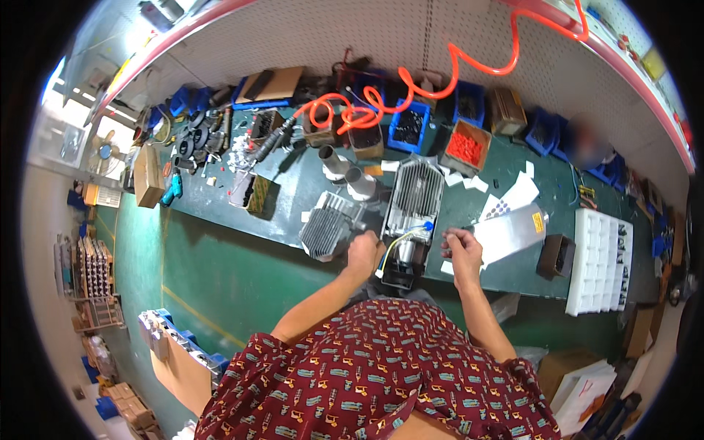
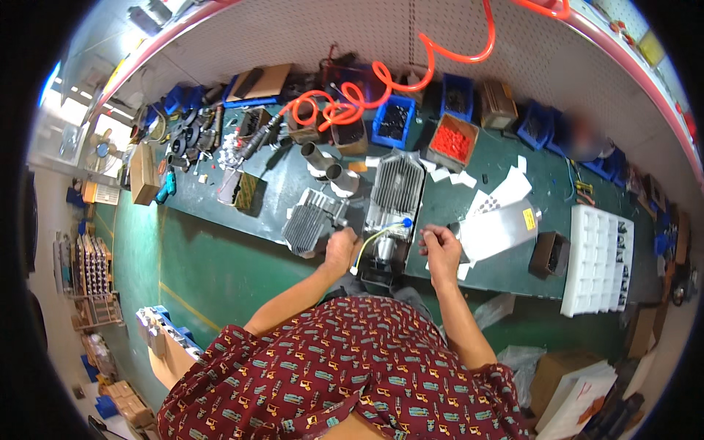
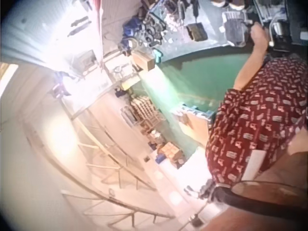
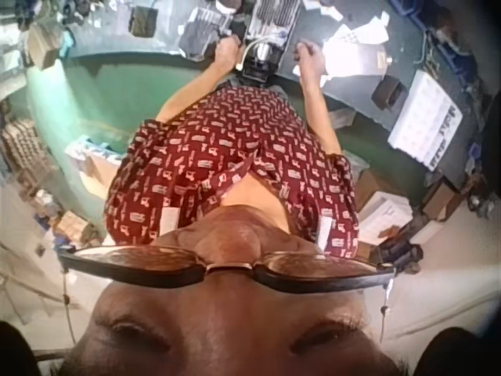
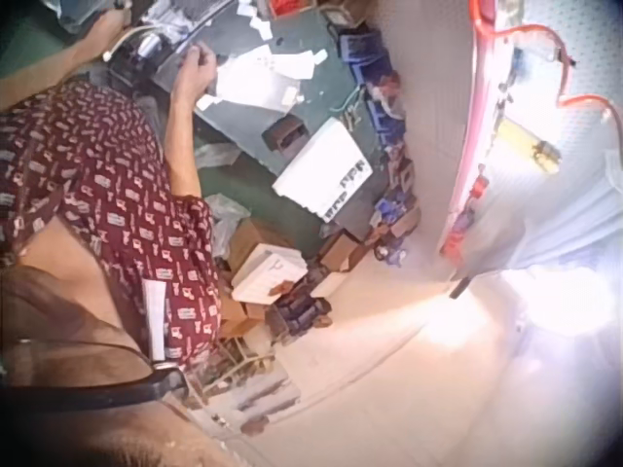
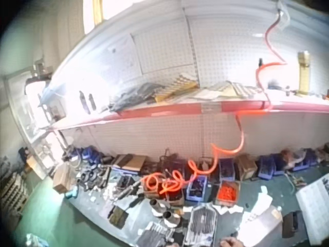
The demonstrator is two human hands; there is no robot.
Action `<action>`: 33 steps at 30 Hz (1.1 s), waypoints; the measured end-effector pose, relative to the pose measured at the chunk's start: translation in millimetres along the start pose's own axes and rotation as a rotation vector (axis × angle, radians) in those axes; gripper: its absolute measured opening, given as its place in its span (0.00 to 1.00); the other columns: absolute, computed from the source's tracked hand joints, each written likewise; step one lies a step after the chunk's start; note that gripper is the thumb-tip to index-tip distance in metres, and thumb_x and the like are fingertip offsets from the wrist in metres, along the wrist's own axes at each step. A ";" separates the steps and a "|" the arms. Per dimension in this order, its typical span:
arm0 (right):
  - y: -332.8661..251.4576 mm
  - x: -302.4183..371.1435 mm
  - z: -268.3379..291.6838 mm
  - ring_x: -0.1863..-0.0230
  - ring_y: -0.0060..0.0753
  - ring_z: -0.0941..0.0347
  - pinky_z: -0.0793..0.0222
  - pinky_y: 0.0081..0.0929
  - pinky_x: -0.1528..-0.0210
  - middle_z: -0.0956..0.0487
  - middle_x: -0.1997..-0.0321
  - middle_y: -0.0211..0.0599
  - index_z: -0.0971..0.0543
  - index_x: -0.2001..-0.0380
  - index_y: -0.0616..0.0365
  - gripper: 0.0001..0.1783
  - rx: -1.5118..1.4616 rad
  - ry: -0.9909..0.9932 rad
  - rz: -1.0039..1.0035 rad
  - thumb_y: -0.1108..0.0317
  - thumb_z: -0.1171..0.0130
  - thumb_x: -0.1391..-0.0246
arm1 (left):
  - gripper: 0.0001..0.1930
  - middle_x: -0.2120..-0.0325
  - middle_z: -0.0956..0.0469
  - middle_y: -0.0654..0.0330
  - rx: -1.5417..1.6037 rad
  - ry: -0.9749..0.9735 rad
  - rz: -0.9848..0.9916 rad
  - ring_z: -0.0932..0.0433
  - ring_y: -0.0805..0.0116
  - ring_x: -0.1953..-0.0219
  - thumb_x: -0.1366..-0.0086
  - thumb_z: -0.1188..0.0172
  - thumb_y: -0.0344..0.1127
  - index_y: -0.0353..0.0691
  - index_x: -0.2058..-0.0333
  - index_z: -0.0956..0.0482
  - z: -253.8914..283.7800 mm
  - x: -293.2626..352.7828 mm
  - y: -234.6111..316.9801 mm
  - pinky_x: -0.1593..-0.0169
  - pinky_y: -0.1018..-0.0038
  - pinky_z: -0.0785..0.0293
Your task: The person applies a label to a silver metal casing, then attaches a black plastic component to a finned heat sink. They insert a screw and use a cordless drill to fasten the assembly, then attach the casing to the heat sink and secure it with additional screws.
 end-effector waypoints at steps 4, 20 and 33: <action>-2.3 -1.3 -0.1 0.66 0.24 0.22 0.24 0.23 0.69 0.16 0.59 0.37 0.19 0.56 0.64 0.09 -0.002 -0.017 0.016 0.71 0.41 0.36 | 0.16 0.69 0.19 0.36 0.082 0.054 0.048 0.18 0.34 0.61 0.37 0.37 0.43 0.33 0.68 0.23 4.5 9.7 -5.6 0.57 0.48 0.21; -1.4 5.0 3.8 0.64 0.26 0.22 0.24 0.24 0.67 0.16 0.57 0.39 0.20 0.53 0.64 0.12 0.052 -0.077 0.002 0.70 0.40 0.37 | 0.17 0.64 0.16 0.44 0.069 -0.107 0.060 0.16 0.43 0.59 0.34 0.38 0.47 0.35 0.64 0.18 -0.8 4.4 1.9 0.55 0.52 0.21; 25.7 24.4 35.8 0.68 0.23 0.21 0.24 0.23 0.69 0.17 0.65 0.33 0.18 0.53 0.65 0.15 0.175 -0.088 -0.066 0.67 0.38 0.39 | 0.12 0.70 0.19 0.43 0.127 -0.075 -0.021 0.20 0.39 0.64 0.32 0.38 0.41 0.37 0.67 0.19 -43.0 -31.4 -84.3 0.59 0.54 0.24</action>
Point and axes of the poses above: each hand's wrist, its own x-axis away from the middle knuckle, its own z-axis out of the back of the hand, y = z × x, the point moved 9 cm from there along -x, towards the middle knuckle
